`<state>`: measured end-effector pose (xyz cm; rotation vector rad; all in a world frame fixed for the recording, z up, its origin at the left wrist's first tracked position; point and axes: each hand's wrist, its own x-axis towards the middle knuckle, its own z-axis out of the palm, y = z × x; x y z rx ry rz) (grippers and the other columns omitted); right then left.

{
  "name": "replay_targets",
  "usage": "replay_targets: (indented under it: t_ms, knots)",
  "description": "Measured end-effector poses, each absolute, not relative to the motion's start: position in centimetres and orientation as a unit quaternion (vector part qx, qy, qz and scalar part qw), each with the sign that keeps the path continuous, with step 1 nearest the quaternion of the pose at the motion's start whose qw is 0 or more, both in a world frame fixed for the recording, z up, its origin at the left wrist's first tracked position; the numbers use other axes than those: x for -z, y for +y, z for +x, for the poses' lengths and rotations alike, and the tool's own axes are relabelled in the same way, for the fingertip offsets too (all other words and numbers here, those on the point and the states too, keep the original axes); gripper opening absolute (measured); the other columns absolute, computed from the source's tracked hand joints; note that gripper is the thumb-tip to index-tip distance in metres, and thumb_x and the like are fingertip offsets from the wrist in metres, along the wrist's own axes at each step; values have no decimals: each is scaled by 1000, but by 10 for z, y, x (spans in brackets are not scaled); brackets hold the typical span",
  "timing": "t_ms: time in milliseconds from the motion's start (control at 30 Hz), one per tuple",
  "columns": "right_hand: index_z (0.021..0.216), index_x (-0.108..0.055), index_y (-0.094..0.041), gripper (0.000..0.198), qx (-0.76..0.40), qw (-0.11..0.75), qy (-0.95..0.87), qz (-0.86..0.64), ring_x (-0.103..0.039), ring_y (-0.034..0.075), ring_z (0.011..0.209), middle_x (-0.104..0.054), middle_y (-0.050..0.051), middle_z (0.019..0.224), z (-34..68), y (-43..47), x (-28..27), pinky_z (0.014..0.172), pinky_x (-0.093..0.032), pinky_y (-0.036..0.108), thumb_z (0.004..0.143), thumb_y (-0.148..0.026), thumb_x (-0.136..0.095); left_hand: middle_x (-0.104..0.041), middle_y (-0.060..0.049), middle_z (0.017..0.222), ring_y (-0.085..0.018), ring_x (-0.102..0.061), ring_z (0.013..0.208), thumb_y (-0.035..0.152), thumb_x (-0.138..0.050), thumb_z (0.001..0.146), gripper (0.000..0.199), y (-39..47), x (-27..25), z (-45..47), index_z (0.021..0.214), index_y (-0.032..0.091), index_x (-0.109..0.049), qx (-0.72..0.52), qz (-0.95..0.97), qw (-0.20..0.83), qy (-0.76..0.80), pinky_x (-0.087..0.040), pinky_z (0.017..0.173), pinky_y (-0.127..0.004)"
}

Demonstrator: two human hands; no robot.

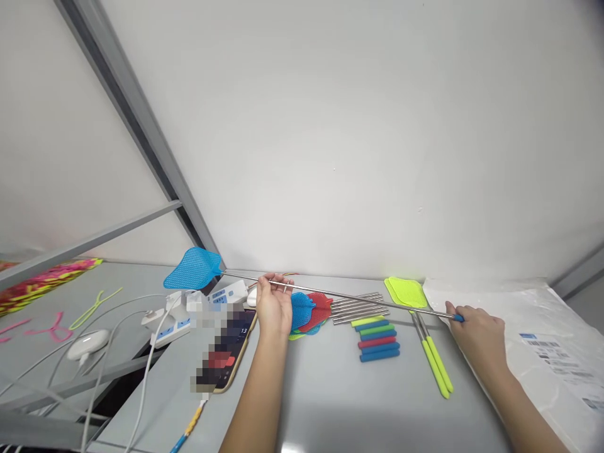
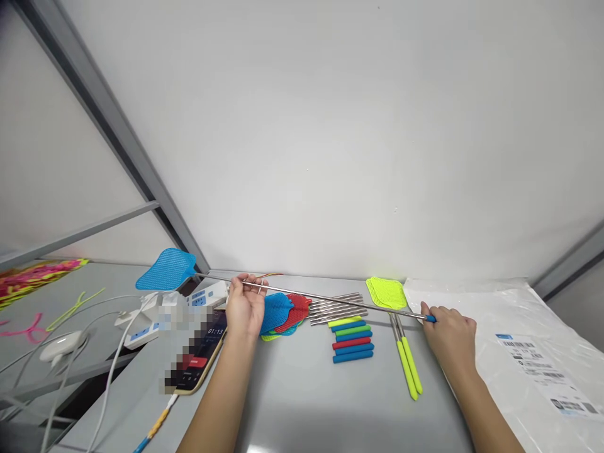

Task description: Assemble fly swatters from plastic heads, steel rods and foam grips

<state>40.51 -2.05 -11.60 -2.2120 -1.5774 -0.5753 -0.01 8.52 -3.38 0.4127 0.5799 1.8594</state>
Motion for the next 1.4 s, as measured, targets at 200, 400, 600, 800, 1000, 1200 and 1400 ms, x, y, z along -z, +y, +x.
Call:
replay_targets:
  t_ms: [200,400,600,800,1000,1200,1400]
  knots:
    - [71,-60,-22,30,142,147,-583,-786,-50,21,73,-61,4,70,412,-24,115,68,-23,33,88,-29,-37,-61,-1,73,-14,-60,70,40,-59,86,22,85,32,3,85,18,-58,-767,209,553,250,-47,74,-33]
    - [65,-58,-21,29,149,167,-566,-794,-50,21,70,-61,4,68,412,-23,115,65,-22,33,86,-30,-39,-62,-1,72,-14,-61,70,41,-62,84,23,92,37,0,85,18,-58,-757,217,562,253,-48,74,-34]
    - [69,-60,-22,26,157,175,-580,-780,-51,22,74,-61,4,69,409,-26,110,68,-22,34,85,-29,-41,-62,0,69,-14,-62,68,41,-61,84,23,91,37,1,83,19,-56,-764,225,549,252,-50,76,-36]
    - [63,-55,-20,40,181,177,-590,-767,-50,21,71,-58,4,66,399,-24,106,70,-23,34,92,-40,-36,-64,1,68,-15,-64,64,41,-57,87,22,92,36,0,84,19,-55,-767,232,540,257,-52,77,-40]
    - [54,-41,-21,47,186,207,-613,-739,-47,17,61,-52,1,57,392,-27,103,64,-24,31,91,-49,-37,-69,-5,77,-21,-69,71,41,-58,86,24,91,39,2,87,18,-56,-738,253,564,271,-54,72,-40]
    - [51,-36,-21,49,186,228,-597,-746,-43,16,54,-49,0,51,393,-28,102,61,-23,30,91,-49,-38,-71,-7,80,-24,-71,74,41,-53,89,24,90,42,4,85,17,-54,-719,251,576,297,-55,70,-41]
    - [50,-39,-21,50,196,232,-577,-758,-46,17,56,-52,2,52,398,-28,102,62,-23,31,91,-50,-37,-71,-8,84,-24,-71,77,45,-53,88,27,89,46,13,87,18,-53,-708,264,580,305,-55,70,-40]
